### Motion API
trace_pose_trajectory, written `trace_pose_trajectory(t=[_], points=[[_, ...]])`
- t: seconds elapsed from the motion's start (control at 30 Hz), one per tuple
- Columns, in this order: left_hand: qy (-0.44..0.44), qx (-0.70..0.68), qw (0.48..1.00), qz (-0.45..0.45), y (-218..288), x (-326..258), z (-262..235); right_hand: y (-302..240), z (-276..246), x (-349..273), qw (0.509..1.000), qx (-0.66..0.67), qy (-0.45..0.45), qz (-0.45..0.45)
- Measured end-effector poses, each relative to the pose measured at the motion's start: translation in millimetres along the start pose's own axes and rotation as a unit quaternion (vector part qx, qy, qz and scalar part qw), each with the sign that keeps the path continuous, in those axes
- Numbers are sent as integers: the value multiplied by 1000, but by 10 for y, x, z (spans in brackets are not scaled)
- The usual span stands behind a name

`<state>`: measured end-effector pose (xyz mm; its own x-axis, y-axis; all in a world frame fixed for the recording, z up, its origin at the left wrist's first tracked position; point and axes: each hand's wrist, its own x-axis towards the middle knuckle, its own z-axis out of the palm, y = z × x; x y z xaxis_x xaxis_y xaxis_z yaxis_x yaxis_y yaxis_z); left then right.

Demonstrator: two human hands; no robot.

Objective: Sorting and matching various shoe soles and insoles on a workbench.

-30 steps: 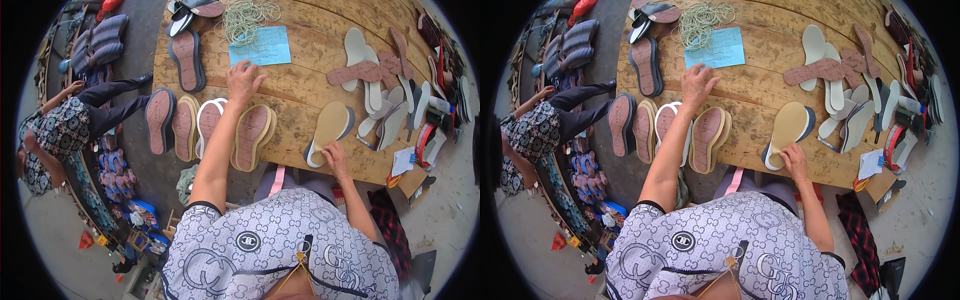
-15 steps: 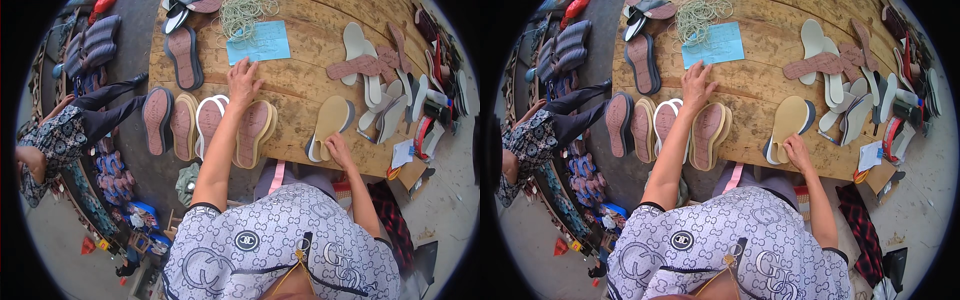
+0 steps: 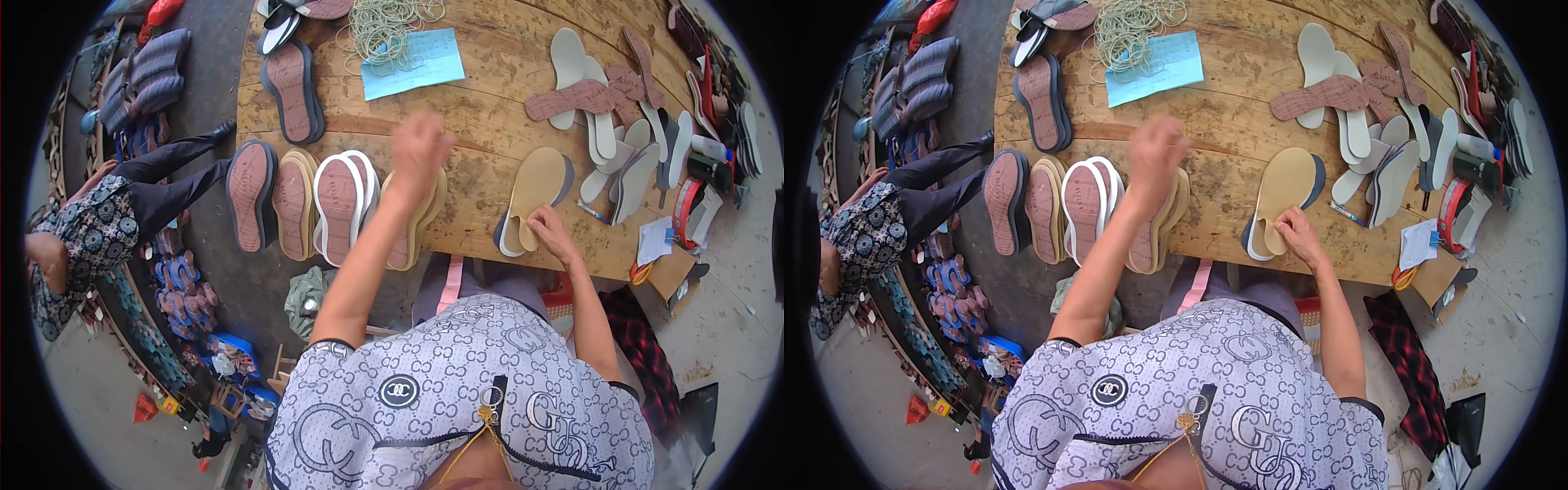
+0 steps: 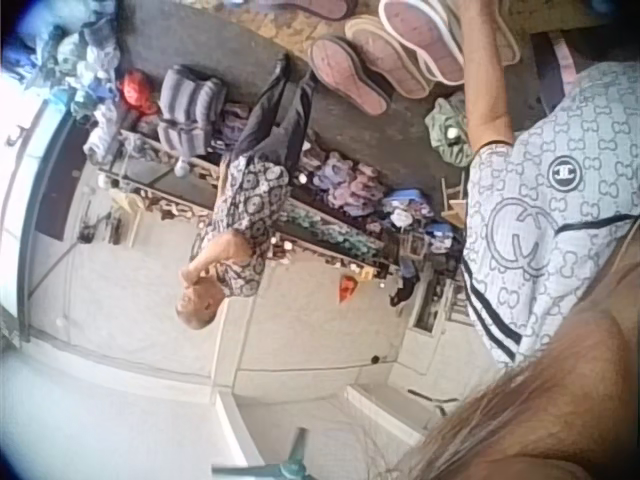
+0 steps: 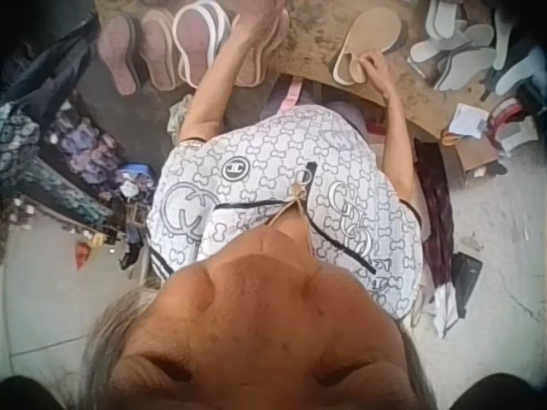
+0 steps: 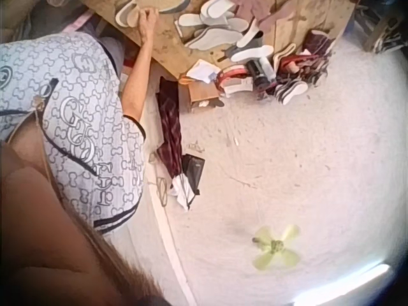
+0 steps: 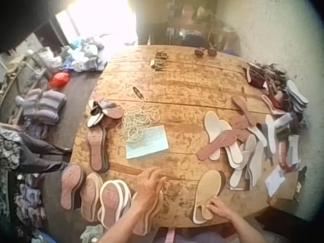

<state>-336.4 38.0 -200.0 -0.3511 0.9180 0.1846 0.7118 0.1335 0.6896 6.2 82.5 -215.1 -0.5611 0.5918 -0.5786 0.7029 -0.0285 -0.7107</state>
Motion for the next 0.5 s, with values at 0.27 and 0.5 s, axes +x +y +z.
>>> trace_pose_trajectory(t=[0.27,0.5], points=[[-249,-97,958,106,1203,-1310,874,254,-228,81,997,71,18,12],[-242,30,967,75,1251,-1536,1014,-521,-999,-52,979,29,164,-115]])
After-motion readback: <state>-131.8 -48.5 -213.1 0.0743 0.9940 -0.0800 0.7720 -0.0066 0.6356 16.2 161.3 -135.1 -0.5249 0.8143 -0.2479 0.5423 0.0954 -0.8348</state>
